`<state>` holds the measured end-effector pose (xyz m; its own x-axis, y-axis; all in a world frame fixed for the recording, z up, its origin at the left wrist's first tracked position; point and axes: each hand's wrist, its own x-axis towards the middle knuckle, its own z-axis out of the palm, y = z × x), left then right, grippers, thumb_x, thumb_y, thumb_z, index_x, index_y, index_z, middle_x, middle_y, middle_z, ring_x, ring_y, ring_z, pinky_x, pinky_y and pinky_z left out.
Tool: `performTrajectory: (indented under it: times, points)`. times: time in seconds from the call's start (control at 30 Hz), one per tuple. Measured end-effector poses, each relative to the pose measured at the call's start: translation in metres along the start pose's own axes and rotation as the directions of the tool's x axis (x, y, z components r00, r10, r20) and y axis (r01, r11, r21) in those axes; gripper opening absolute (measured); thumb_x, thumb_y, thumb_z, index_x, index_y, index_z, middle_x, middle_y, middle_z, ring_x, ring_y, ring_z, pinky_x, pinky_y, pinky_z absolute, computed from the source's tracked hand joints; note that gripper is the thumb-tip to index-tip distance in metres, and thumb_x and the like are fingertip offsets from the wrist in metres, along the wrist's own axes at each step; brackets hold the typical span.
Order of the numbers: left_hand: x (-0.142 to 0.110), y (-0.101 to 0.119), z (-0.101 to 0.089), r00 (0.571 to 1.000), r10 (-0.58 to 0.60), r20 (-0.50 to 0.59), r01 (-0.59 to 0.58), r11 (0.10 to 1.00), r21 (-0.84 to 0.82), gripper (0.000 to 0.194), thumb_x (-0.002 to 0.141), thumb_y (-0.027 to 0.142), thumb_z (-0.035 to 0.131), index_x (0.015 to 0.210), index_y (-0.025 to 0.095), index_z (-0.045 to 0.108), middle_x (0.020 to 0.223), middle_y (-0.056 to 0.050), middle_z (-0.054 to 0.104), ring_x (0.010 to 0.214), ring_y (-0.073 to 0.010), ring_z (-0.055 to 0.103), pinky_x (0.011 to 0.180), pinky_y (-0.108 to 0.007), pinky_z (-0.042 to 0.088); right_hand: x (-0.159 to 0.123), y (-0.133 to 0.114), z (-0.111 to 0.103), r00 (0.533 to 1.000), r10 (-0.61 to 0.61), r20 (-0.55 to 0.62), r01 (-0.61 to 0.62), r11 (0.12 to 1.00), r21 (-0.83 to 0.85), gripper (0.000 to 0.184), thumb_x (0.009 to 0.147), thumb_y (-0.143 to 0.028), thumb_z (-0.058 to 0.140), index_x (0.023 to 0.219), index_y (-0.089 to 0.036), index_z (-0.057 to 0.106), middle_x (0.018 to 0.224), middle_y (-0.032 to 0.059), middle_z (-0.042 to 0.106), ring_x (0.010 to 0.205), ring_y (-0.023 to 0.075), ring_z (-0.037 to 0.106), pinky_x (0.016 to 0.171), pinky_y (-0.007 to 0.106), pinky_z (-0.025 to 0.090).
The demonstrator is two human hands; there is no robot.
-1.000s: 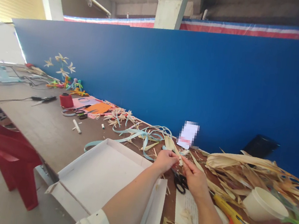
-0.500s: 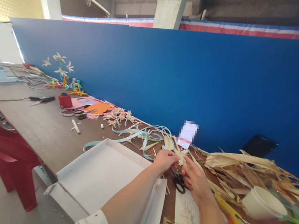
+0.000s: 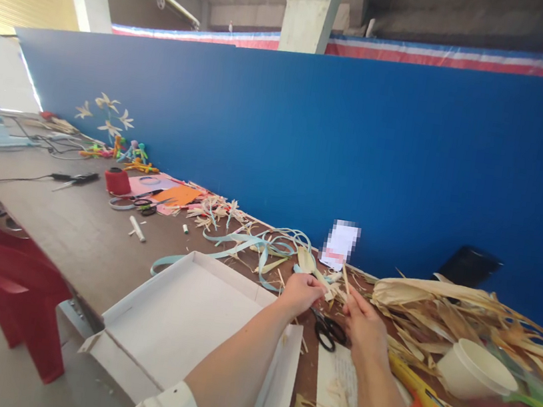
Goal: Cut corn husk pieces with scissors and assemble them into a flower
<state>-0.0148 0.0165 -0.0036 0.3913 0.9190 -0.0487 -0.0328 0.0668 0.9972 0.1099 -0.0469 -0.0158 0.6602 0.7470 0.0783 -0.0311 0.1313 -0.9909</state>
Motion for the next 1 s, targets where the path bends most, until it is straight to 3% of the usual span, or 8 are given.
performTrajectory:
  times: [0.1, 0.2, 0.37, 0.47, 0.53, 0.63, 0.8, 1.0]
  points:
    - [-0.001, 0.002, -0.001, 1.0, -0.025, 0.01, 0.025, 0.999, -0.031, 0.007, 0.069, 0.018, 0.062, 0.065, 0.011, 0.063, 0.053, 0.001, 0.055, 0.047, -0.0074, 0.048, 0.051, -0.02, 0.041, 0.0, -0.001, -0.001, 0.998, 0.066, 0.004, -0.067, 0.993, 0.098, 0.058, 0.062, -0.042, 0.073, 0.116, -0.021, 0.064, 0.057, -0.0058, 0.051, 0.036, 0.0027, 0.027, 0.033, 0.017, 0.015]
    - [-0.001, 0.002, -0.001, 0.999, -0.032, 0.015, 0.033, 0.998, -0.051, 0.007, 0.069, 0.018, 0.062, 0.066, 0.011, 0.063, 0.056, 0.0, 0.057, 0.049, -0.0081, 0.05, 0.053, -0.021, 0.044, -0.002, -0.003, 0.001, 0.994, 0.101, 0.038, -0.106, 0.976, 0.192, 0.054, 0.06, -0.04, 0.076, 0.109, -0.02, 0.067, 0.057, -0.0058, 0.05, 0.037, 0.0013, 0.026, 0.032, 0.015, 0.014]
    - [0.0, 0.0, -0.001, 0.999, -0.015, 0.031, 0.016, 1.0, -0.024, 0.01, 0.069, 0.021, 0.063, 0.072, 0.011, 0.065, 0.059, 0.0, 0.058, 0.052, -0.0081, 0.05, 0.056, -0.022, 0.045, -0.003, -0.005, 0.004, 0.995, 0.073, 0.061, -0.086, 0.965, 0.248, 0.043, 0.059, -0.037, 0.078, 0.095, -0.016, 0.07, 0.06, -0.0043, 0.052, 0.038, 0.0001, 0.027, 0.032, 0.013, 0.015]
    - [-0.002, -0.002, -0.001, 0.989, 0.068, 0.134, -0.075, 0.996, 0.048, 0.015, 0.068, 0.023, 0.066, 0.077, 0.012, 0.067, 0.062, 0.0, 0.061, 0.056, -0.0083, 0.052, 0.058, -0.021, 0.044, -0.002, -0.009, 0.001, 0.999, 0.037, 0.019, -0.041, 0.959, 0.279, 0.038, 0.062, -0.037, 0.076, 0.093, -0.016, 0.07, 0.061, -0.0047, 0.051, 0.039, 0.0003, 0.028, 0.033, 0.013, 0.017]
    - [-0.006, -0.003, -0.001, 0.952, 0.125, 0.28, -0.16, 0.982, 0.104, 0.019, 0.067, 0.027, 0.068, 0.08, 0.013, 0.069, 0.067, -0.001, 0.063, 0.06, -0.0089, 0.054, 0.06, -0.02, 0.044, -0.001, -0.014, -0.002, 0.999, -0.007, -0.035, 0.018, 0.952, 0.304, 0.036, 0.064, -0.036, 0.075, 0.093, -0.015, 0.07, 0.061, -0.0047, 0.049, 0.04, 0.0009, 0.028, 0.032, 0.013, 0.017]
    - [-0.013, 0.002, -0.003, 0.846, 0.097, 0.524, -0.242, 0.946, 0.216, 0.023, 0.067, 0.031, 0.068, 0.084, 0.016, 0.071, 0.071, -0.001, 0.066, 0.066, -0.0108, 0.058, 0.063, -0.02, 0.044, -0.001, -0.022, -0.007, 0.996, -0.044, -0.08, 0.069, 0.94, 0.336, 0.034, 0.065, -0.036, 0.073, 0.092, -0.016, 0.069, 0.063, -0.0051, 0.048, 0.041, 0.0009, 0.029, 0.033, 0.013, 0.017]
    - [-0.024, 0.016, -0.004, 0.755, 0.04, 0.654, -0.432, 0.781, 0.451, 0.013, 0.067, 0.026, 0.067, 0.077, 0.021, 0.074, 0.075, 0.001, 0.07, 0.068, -0.0112, 0.059, 0.058, -0.016, 0.041, -0.002, -0.03, -0.013, 0.995, -0.092, -0.031, 0.097, 0.899, 0.426, 0.028, 0.066, -0.031, 0.073, 0.089, -0.016, 0.068, 0.064, -0.0052, 0.047, 0.042, 0.0005, 0.028, 0.035, 0.013, 0.019]
    - [-0.028, 0.016, 0.003, 0.703, -0.001, 0.711, -0.554, 0.627, 0.548, 0.011, 0.065, 0.021, 0.068, 0.072, 0.024, 0.075, 0.066, 0.002, 0.069, 0.053, -0.0101, 0.055, 0.05, -0.018, 0.036, -0.005, -0.035, -0.007, 0.986, -0.158, -0.051, 0.165, 0.9, 0.403, 0.028, 0.069, -0.034, 0.072, 0.091, -0.016, 0.068, 0.065, -0.0044, 0.048, 0.042, 0.0007, 0.03, 0.034, 0.014, 0.018]
